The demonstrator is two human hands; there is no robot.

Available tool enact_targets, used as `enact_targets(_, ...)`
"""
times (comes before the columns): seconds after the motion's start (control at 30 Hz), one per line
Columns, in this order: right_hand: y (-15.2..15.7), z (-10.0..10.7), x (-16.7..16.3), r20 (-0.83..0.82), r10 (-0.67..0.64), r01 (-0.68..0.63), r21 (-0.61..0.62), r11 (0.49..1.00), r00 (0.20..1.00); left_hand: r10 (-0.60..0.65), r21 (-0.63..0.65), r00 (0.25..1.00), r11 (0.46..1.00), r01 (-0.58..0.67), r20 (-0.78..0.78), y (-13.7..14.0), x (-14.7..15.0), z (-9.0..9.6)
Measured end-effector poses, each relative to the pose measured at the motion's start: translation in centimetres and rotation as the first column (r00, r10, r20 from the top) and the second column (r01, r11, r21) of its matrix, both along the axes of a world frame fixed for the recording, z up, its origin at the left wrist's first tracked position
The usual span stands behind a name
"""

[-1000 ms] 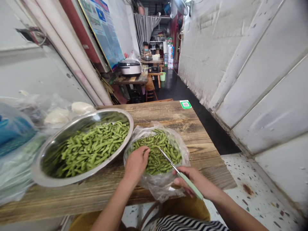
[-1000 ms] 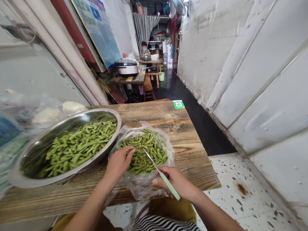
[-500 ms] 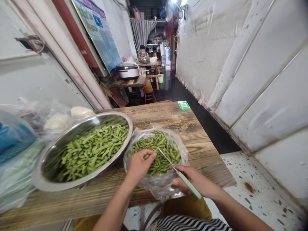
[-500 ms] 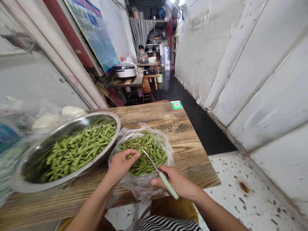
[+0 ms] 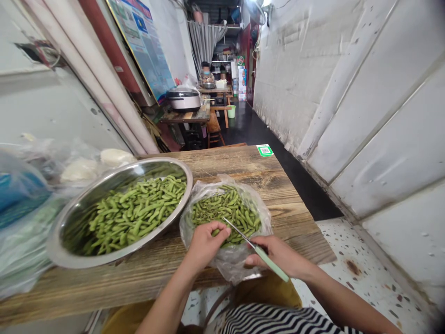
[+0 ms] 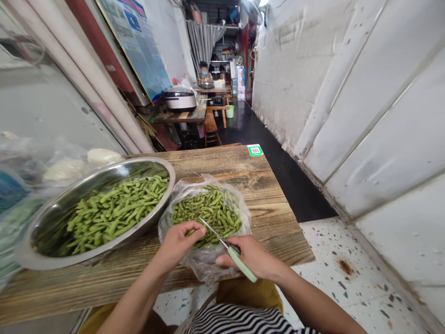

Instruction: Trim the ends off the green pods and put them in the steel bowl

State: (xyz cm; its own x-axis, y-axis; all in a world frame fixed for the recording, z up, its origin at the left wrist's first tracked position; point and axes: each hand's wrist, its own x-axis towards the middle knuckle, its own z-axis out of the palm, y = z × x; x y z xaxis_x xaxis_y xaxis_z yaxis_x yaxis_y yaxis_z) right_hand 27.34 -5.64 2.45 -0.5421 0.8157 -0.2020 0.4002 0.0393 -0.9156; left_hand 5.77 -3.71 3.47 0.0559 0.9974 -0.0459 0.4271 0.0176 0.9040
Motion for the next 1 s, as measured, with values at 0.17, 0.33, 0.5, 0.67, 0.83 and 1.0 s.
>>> enact_targets(0.17, 0.2, -1.2, 0.0, -0.019, -0.033, 0.031, -0.057, 0.998, 0.999, -0.030, -0.118, 0.990, 0.992, 0.047, 0.138, -0.1, 0.0, -0.7)
enact_targets(0.33, 0.2, -0.8, 0.3, -0.044, -0.047, 0.044, -0.048, 0.998, 0.998, 0.136, -0.304, 0.858, 0.952, 0.025, 0.495, 0.0, 0.2, -1.1)
enact_targets(0.5, -0.1, 0.4, 0.3, -0.013, 0.028, -0.028, -0.023, 0.999, 1.000, 0.246, -0.340, 0.673, 0.940, 0.008, 0.697, -0.1, 0.5, -1.4)
enact_targets(0.67, -0.4, 0.8, -0.1, -0.030, 0.050, -0.051, -0.035, 0.998, 0.998, 0.267, -0.335, 0.627, 0.942, -0.011, 0.731, -0.6, 1.2, -1.4)
enact_targets(0.83, -0.4, 0.5, -0.4, -0.069, 0.028, -0.033, -0.085, 0.996, 0.997, 0.285, -0.336, 0.629, 0.941, -0.040, 0.723, -0.8, 1.3, -1.2)
enact_targets(1.0, -0.4, -0.4, -0.5, -0.048, 0.000, -0.003, -0.069, 0.998, 0.999, 0.307, -0.334, 0.688, 0.937, -0.100, 0.657, -0.9, 1.5, -1.4)
